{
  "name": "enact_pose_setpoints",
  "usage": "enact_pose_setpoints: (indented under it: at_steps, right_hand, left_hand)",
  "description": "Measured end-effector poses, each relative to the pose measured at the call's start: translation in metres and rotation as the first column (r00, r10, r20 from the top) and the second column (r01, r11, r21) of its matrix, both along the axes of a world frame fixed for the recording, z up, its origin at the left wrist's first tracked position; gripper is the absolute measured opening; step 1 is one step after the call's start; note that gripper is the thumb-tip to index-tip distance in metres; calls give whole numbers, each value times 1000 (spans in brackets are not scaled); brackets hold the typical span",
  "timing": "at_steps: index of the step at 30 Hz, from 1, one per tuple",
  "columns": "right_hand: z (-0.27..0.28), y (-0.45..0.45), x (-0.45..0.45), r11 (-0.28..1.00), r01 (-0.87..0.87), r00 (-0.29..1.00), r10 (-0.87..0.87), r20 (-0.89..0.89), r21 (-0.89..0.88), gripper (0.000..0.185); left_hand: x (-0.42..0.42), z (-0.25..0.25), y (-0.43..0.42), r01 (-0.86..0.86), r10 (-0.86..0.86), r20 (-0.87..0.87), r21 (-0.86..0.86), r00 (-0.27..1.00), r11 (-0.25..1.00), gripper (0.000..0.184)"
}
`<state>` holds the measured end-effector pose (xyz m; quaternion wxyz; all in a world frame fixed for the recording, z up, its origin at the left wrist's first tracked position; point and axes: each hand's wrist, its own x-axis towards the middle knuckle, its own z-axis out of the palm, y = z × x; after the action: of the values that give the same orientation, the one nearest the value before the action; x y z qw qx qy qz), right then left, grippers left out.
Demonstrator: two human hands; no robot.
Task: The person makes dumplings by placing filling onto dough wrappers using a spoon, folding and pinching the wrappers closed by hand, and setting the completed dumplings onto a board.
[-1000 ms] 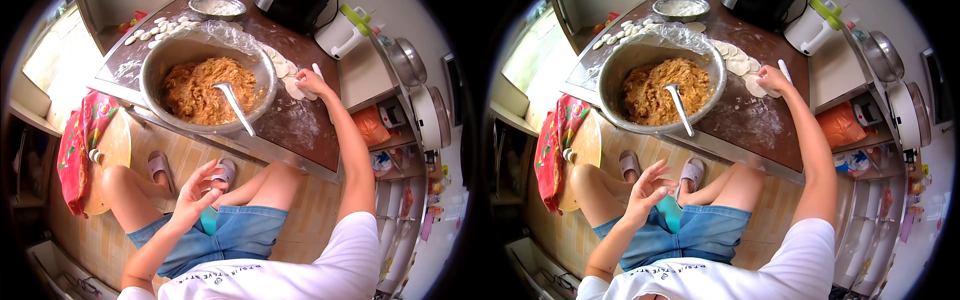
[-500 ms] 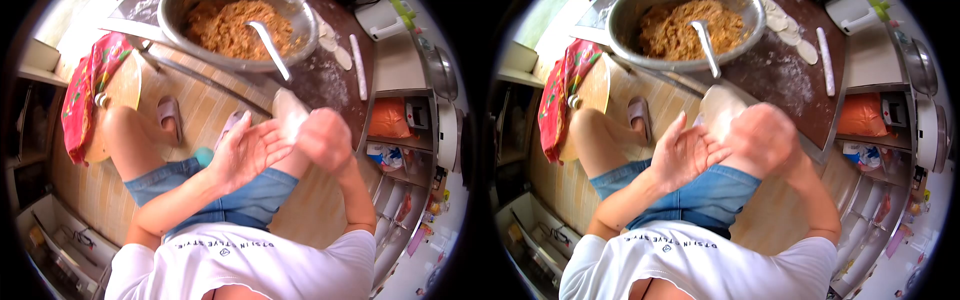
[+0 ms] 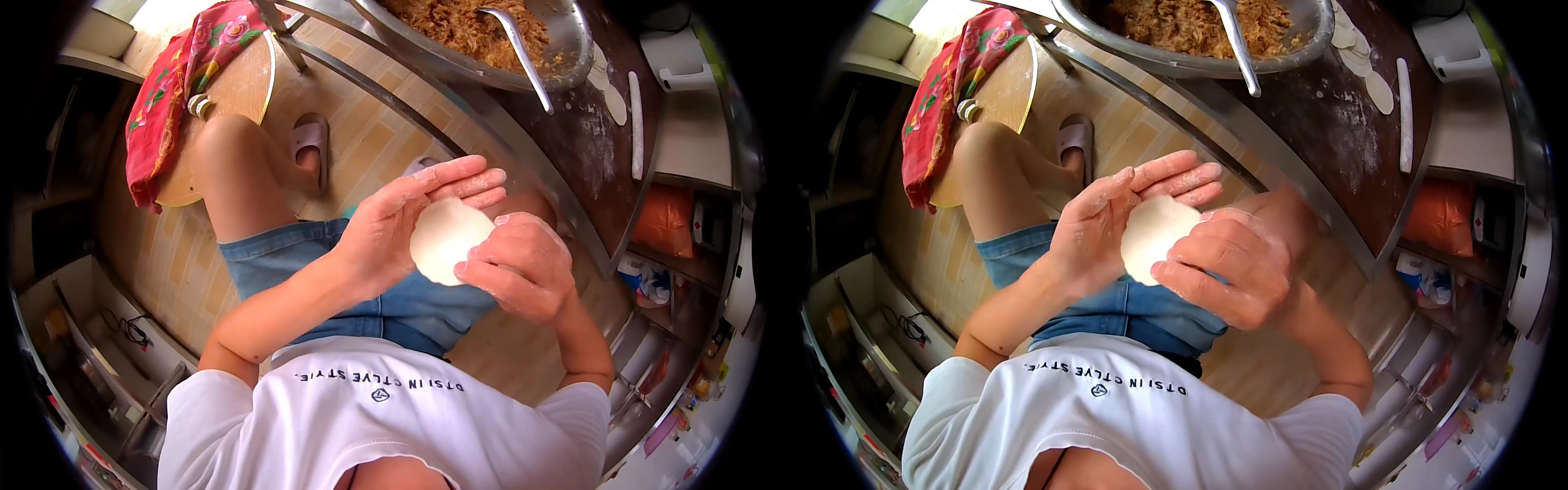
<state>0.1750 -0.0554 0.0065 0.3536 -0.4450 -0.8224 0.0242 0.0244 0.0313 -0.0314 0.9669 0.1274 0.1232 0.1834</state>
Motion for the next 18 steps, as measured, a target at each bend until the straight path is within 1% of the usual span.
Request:
enact_pose_setpoints:
  at_steps: [2, 3, 4, 6, 7, 8, 9, 10, 11, 12, 13, 14, 16, 17, 18]
  right_hand:
    - [13, 9, -5, 980, -10, 990, -18, -138, -198, 21]
    - [17, 13, -8, 958, -21, 979, -38, -198, -287, 23]
    - [19, 17, -9, 955, 14, 987, -61, -152, -295, 23]
    - [22, 28, -8, 949, 89, 992, -111, -55, -301, 23]
    - [32, 33, -3, 965, 100, 994, -110, -25, -241, 23]
    - [45, 37, 7, 979, 152, 988, -155, -16, -139, 25]
    - [59, 41, 19, 978, 203, 979, -204, -18, -40, 27]
    - [69, 45, 37, 959, 282, 959, -282, 28, -15, 30]
    - [79, 55, 47, 930, 363, 929, -356, 103, -63, 37]
    - [81, 67, 61, 931, 361, 901, -332, 278, -57, 46]
    - [74, 75, 67, 942, 323, 897, -275, 346, -87, 47]
    - [67, 84, 72, 953, 284, 884, -217, 414, -107, 48]
    - [58, 104, 81, 976, 183, 884, -112, 454, -115, 38]
    - [54, 113, 85, 983, 134, 880, -61, 471, -123, 32]
    - [55, 123, 90, 985, 141, 902, -87, 423, -99, 29]
  left_hand:
    - [-2, -13, 7, 75, -78, 76, 35, 994, 997, 64]
    - [-7, -12, 9, 207, -198, 116, -73, 973, 976, 71]
    - [-12, -12, 6, 268, -253, 115, -133, 961, 954, 72]
    - [-28, 1, 3, 252, -269, -83, -177, 959, 951, 66]
    - [-33, 1, 5, 209, -224, -80, -161, 971, 965, 62]
    - [-37, 0, 7, 164, -178, -80, -155, 981, 974, 58]
    - [-42, 0, 12, 139, -148, -31, -199, 989, 970, 52]
    - [-45, -2, 17, 75, -87, -74, -161, 993, 984, 53]
    - [-47, -5, 21, 14, -29, -118, -126, 993, 992, 53]
    - [-51, -9, 25, -44, 29, -162, -90, 986, 995, 54]
    - [-52, -19, 32, -81, 55, -143, -183, 988, 980, 50]
    - [-51, -21, 35, -102, 83, -101, -200, 991, 974, 49]
    - [-45, -11, 40, -132, 128, -29, -237, 991, 962, 48]
    - [-42, -8, 42, -141, 132, -55, -231, 990, 963, 48]
    - [-41, -10, 44, -133, 124, -56, -230, 991, 964, 49]
